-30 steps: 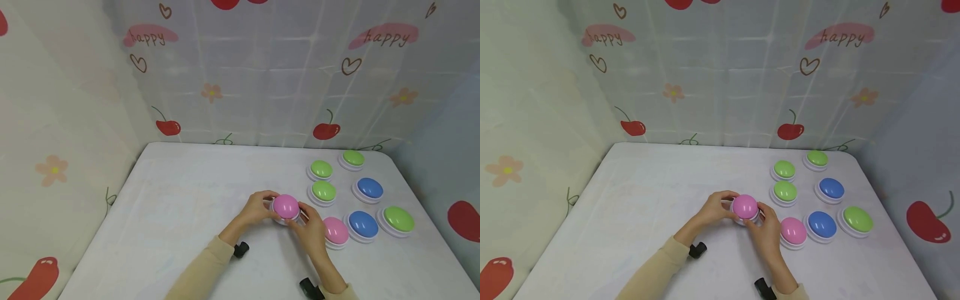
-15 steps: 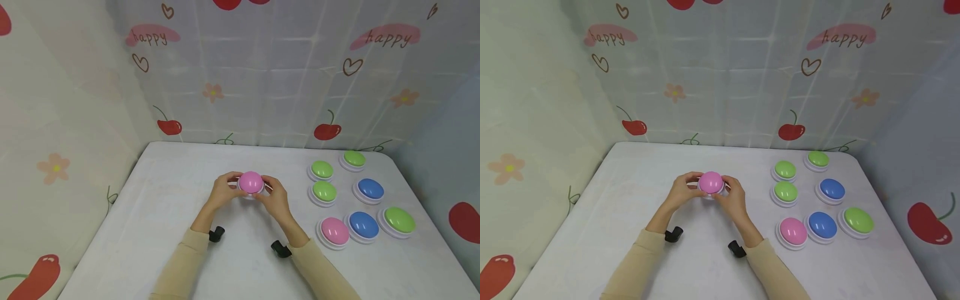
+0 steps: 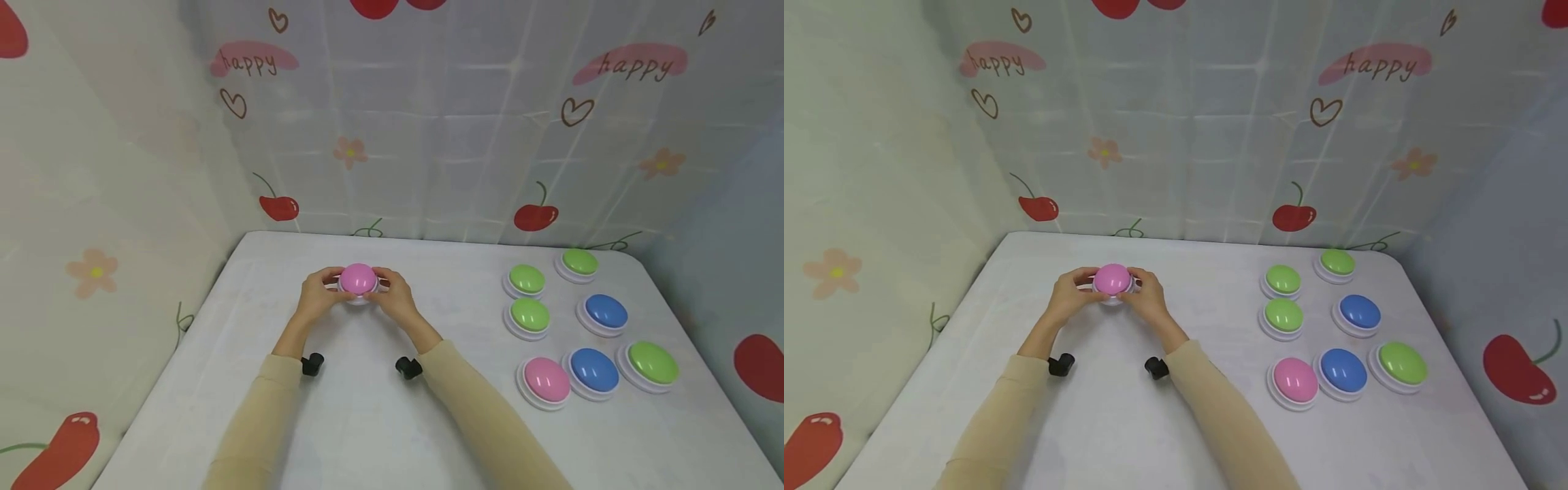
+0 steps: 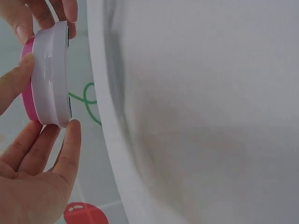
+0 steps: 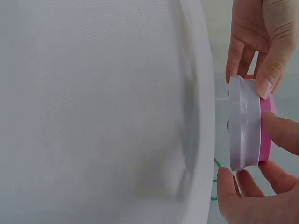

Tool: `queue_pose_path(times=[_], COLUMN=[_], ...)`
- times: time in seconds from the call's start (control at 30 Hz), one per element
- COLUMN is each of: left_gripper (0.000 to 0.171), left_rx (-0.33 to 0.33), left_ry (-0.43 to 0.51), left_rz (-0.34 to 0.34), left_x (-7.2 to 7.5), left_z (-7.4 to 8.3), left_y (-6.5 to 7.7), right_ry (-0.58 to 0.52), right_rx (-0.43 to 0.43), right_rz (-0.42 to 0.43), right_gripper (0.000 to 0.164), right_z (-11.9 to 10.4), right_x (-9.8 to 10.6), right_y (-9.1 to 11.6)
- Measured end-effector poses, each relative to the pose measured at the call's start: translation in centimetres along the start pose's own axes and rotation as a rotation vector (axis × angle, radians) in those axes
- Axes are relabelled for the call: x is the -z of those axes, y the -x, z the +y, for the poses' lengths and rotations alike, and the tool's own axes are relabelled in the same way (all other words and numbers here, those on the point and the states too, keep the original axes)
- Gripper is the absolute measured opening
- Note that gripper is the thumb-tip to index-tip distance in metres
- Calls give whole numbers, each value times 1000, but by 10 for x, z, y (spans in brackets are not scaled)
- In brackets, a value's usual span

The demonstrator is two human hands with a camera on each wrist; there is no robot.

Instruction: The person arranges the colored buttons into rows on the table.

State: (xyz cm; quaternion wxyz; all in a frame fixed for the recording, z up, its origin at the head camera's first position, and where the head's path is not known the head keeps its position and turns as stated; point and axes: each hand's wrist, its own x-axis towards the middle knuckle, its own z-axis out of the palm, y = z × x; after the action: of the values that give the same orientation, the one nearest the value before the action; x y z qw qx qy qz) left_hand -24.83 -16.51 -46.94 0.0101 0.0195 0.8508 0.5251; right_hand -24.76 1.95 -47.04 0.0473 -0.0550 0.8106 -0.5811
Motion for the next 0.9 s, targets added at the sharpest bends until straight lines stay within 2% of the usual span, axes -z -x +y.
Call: queue_pose_path(times=[0.17,0.4,0.7,0.9], left_gripper=[64,66,66,68], left_rx=[35,58,137,170], left_ry=[-14,18,-2,-20], left_rz=[22,47,32,12], left_x=[16,33,38,37], left_z=[-12,-25,-39,-45], left_y=[-7,-13,-16,-19], right_ry=[4,13,24,50], right_rx=[13,-3,-54,-56], right_rz=[-59,-107,-138,-134], right_gripper=[53,52,51,52], right_z=[0,-1,3,7], right_x=[-16,-33,-44,-46], right_y=[-18,-33,-38,-39])
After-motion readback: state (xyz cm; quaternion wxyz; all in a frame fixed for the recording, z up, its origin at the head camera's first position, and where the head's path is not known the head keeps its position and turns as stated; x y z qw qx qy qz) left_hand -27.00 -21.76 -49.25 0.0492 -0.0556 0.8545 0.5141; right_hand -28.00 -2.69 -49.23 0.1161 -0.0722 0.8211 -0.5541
